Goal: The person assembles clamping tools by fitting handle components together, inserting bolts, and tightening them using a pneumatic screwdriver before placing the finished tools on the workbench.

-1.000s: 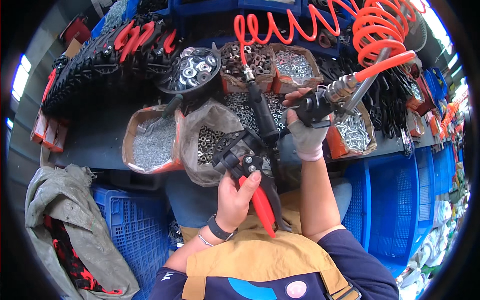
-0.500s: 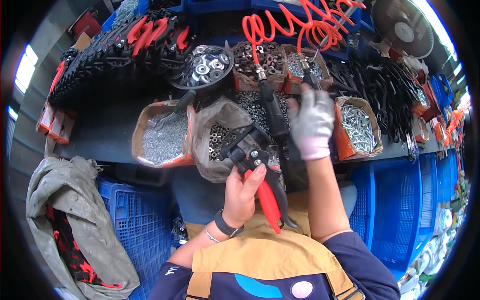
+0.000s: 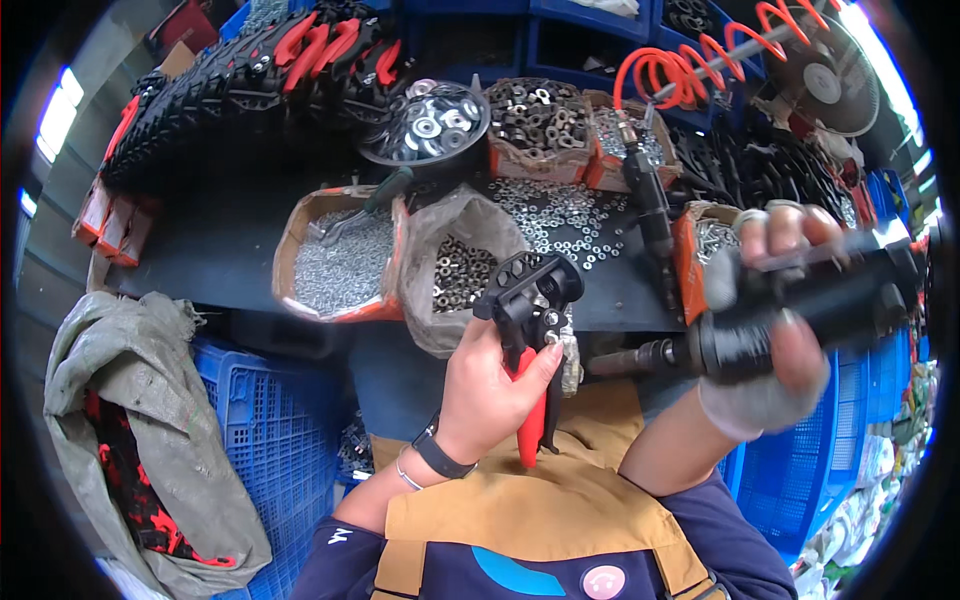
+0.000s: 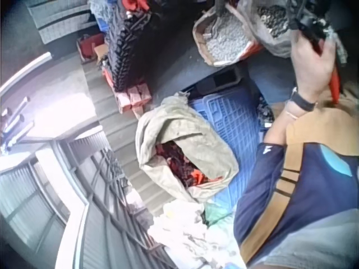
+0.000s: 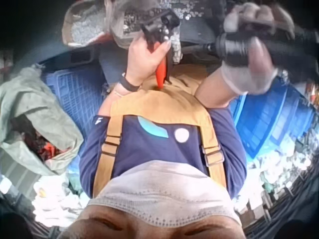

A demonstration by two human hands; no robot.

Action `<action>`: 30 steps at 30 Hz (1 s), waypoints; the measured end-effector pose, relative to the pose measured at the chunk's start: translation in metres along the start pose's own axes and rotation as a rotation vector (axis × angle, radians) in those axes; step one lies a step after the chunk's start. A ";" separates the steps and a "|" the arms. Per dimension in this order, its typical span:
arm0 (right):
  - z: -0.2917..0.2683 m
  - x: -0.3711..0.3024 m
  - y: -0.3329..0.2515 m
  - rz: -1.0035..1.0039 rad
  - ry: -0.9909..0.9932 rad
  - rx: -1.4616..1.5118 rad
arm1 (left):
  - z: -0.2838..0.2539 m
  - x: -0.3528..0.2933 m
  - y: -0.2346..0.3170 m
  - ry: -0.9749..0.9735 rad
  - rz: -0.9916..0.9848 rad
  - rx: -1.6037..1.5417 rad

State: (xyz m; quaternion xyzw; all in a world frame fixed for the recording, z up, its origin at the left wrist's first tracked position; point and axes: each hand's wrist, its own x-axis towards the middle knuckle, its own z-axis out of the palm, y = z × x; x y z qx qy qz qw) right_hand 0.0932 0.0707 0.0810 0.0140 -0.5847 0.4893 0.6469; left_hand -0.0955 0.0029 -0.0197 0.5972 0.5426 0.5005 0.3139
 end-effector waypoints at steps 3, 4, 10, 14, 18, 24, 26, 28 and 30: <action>0.028 -0.015 -0.022 -0.123 0.118 -0.311 | 0.007 0.001 0.005 -0.029 0.020 0.001; 0.027 -0.020 -0.021 -0.159 0.091 -0.357 | 0.007 0.000 0.004 -0.041 0.046 0.030; 0.040 -0.020 -0.010 -0.187 0.019 -0.317 | 0.022 -0.008 0.004 0.001 0.002 -0.259; 0.036 -0.020 -0.011 -0.154 -0.138 -0.251 | 0.026 -0.013 0.005 -0.052 -0.070 -0.403; 0.044 -0.020 -0.013 -0.133 -0.015 -0.294 | 0.021 -0.012 0.004 -0.112 -0.092 -0.337; 0.033 0.013 0.026 0.378 0.455 -0.515 | 0.017 -0.022 -0.001 0.018 -0.254 -0.824; -0.006 0.015 0.081 0.636 0.241 -1.038 | 0.012 -0.021 -0.004 0.005 -0.289 -0.912; -0.020 0.003 0.123 0.667 0.139 -1.411 | 0.008 -0.015 0.006 -0.095 -0.362 -1.452; -0.041 -0.012 0.156 0.695 0.069 -1.628 | 0.008 -0.015 0.005 -0.117 -0.346 -1.512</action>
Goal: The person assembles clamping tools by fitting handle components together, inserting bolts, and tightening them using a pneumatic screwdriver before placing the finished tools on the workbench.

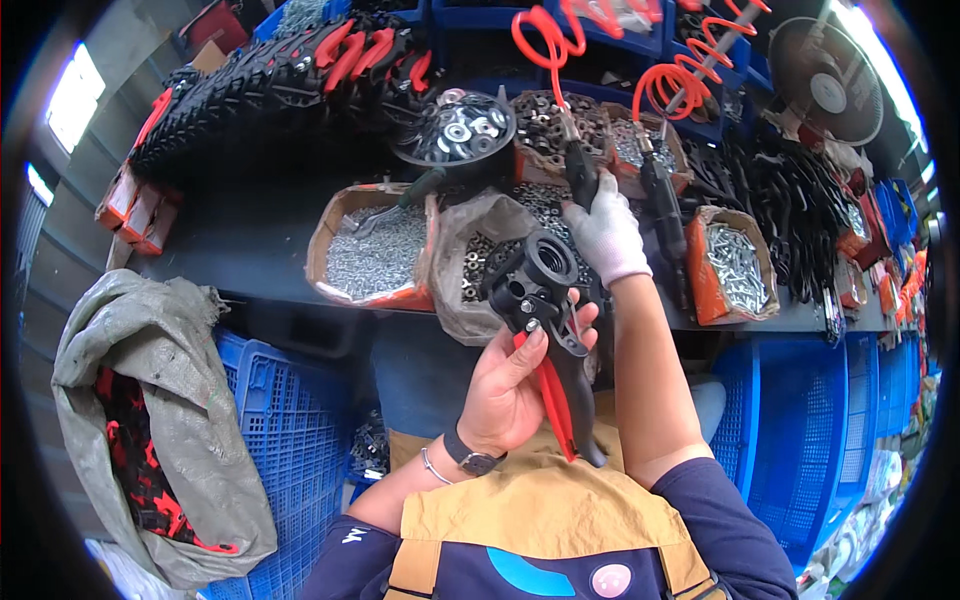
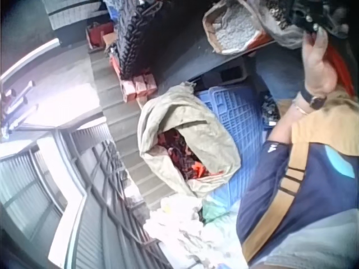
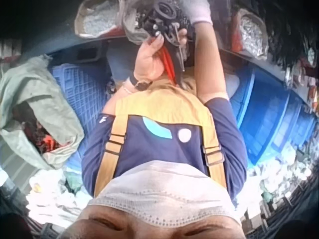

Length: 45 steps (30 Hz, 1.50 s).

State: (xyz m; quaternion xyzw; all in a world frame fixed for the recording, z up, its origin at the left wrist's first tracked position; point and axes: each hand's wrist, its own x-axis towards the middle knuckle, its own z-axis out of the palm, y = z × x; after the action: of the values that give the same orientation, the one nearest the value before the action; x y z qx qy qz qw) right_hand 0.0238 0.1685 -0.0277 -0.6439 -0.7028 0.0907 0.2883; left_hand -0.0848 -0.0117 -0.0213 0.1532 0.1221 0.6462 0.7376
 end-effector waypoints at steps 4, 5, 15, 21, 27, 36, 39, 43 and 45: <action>0.013 -0.014 0.012 -0.202 0.218 -0.278 | -0.009 -0.001 0.002 -0.084 -0.042 -0.134; 0.001 -0.027 0.000 -0.321 0.286 -0.249 | -0.015 0.001 0.002 -0.100 -0.034 -0.198; -0.091 -0.105 -0.047 -0.002 -0.271 0.747 | -0.019 0.007 0.010 -0.063 -0.249 -0.480; -0.091 -0.104 -0.024 -0.765 0.056 0.333 | -0.024 0.002 0.004 -0.268 -0.494 -0.531; -0.102 -0.110 -0.013 -0.920 0.172 0.274 | -0.019 -0.004 -0.004 -0.372 -0.546 -0.553; -0.127 -0.117 -0.018 -0.790 0.029 0.223 | -0.018 -0.004 -0.009 -0.311 -0.463 -0.425; -0.123 -0.117 -0.022 -0.352 -0.230 0.441 | -0.013 0.001 -0.017 -0.216 -0.183 -0.109; -0.112 -0.089 0.000 -0.168 -0.463 0.550 | 0.002 0.006 -0.006 -0.155 0.175 0.201; -0.080 -0.057 0.033 -0.281 0.012 -0.069 | 0.001 0.011 -0.005 -0.119 0.270 0.149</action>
State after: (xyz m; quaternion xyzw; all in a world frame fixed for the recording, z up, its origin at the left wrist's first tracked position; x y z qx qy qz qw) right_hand 0.0940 0.0993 0.0053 -0.5493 -0.7871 0.0213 0.2798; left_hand -0.0784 -0.0014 -0.0225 0.2606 0.1041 0.7182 0.6367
